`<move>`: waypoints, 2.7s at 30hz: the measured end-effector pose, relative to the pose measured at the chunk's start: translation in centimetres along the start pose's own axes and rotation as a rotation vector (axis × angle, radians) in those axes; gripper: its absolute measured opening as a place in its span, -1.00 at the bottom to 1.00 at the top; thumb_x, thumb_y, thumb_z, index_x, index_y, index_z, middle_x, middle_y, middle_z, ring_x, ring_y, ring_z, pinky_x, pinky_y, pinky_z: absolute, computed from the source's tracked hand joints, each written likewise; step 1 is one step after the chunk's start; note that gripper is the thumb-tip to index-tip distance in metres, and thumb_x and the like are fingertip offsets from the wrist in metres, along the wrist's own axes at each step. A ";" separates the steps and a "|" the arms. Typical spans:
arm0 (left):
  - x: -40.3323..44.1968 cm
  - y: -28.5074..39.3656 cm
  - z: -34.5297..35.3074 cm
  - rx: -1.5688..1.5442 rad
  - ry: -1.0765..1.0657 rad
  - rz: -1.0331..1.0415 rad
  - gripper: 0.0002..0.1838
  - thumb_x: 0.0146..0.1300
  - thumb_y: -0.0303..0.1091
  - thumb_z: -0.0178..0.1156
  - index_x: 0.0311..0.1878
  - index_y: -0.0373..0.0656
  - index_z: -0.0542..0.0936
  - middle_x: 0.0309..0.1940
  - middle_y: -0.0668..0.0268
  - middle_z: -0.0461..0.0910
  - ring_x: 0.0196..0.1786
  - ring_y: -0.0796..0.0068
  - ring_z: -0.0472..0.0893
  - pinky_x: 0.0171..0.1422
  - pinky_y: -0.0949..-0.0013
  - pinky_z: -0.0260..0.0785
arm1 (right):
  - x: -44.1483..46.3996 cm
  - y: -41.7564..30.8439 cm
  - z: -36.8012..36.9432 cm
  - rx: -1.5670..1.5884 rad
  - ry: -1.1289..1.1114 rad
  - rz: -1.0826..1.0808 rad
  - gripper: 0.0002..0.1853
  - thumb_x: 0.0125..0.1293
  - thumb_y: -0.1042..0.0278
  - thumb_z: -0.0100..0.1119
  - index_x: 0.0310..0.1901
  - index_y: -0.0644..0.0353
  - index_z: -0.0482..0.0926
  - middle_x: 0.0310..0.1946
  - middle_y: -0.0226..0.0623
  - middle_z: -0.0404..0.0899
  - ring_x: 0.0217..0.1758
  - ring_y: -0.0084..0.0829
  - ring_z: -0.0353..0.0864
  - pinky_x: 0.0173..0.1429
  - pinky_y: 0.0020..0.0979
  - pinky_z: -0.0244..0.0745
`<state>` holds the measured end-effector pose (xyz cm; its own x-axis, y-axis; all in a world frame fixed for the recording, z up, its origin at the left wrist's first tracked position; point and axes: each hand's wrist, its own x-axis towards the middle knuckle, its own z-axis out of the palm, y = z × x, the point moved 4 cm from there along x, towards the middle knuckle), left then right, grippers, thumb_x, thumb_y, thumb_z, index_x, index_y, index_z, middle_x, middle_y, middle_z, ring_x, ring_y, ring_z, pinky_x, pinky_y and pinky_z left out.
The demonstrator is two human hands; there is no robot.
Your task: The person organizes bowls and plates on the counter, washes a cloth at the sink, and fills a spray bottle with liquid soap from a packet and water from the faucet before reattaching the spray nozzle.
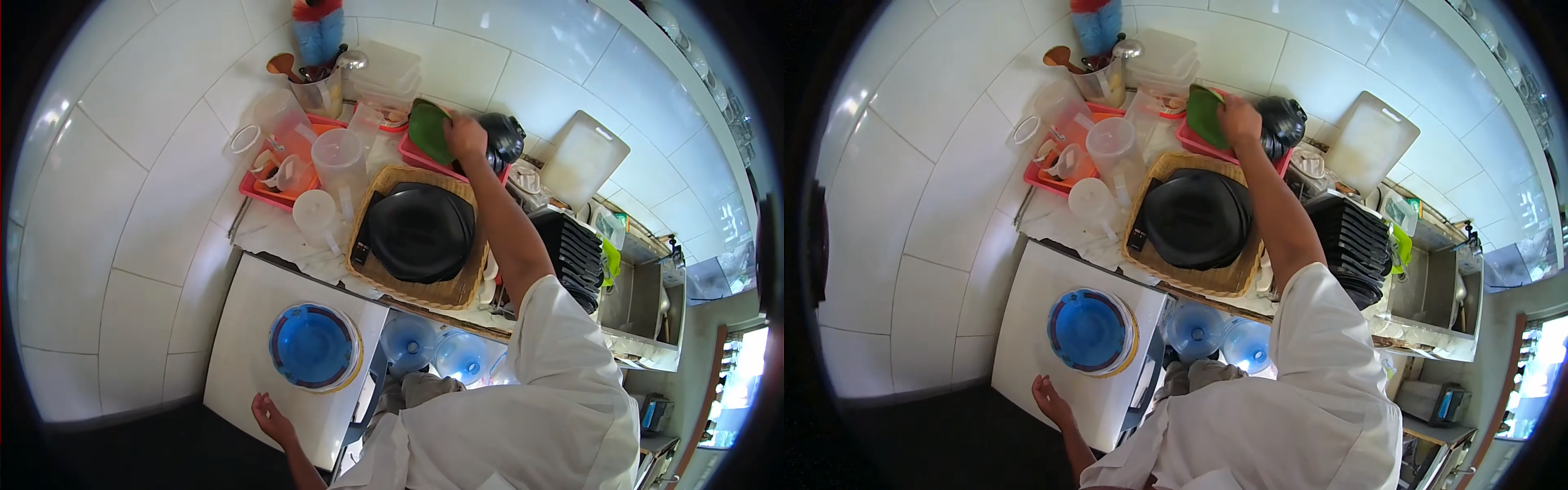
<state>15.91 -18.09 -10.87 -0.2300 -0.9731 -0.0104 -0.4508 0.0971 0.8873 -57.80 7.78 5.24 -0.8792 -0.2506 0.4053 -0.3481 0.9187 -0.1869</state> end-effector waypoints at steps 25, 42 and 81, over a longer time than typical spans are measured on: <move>-3.3 -1.3 -1.1 0.100 -0.004 0.010 -0.72 0.54 -0.29 0.11 0.09 -0.32 0.55 -0.05 0.15 0.66 0.04 0.33 0.62 0.19 0.28 0.45 | 12.8 4.8 2.7 -0.180 -0.199 -0.074 -0.73 0.44 0.24 0.02 0.08 -0.13 0.64 0.04 -0.25 0.71 0.14 -0.12 0.70 0.08 -0.07 0.66; -4.6 -3.3 -2.0 0.080 -0.095 0.053 -0.90 0.48 -0.47 0.14 -0.09 -0.29 0.60 -0.13 0.23 0.64 -0.01 0.39 0.60 0.14 0.34 0.49 | 15.7 9.1 1.5 0.068 -0.166 -0.050 -0.61 0.34 0.36 0.06 0.15 -0.22 0.63 0.08 -0.23 0.70 0.15 -0.11 0.67 0.18 -0.11 0.59; -6.8 30.4 36.7 -0.604 -0.922 0.320 -0.70 0.43 -0.31 0.28 0.14 -0.20 0.58 -0.21 0.40 0.65 -0.19 0.64 0.59 -0.05 0.54 0.40 | -6.2 1.5 1.9 0.128 -0.045 0.038 -0.81 0.31 0.46 0.08 -0.05 0.11 0.51 -0.14 -0.12 0.64 0.01 -0.07 0.67 0.00 -0.08 0.67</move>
<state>-27.89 -0.89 -0.79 -0.9161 -0.3745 0.1433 0.1728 -0.0462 0.9839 -53.48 10.09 0.78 -0.9050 -0.2328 0.3561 -0.3509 0.8817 -0.3154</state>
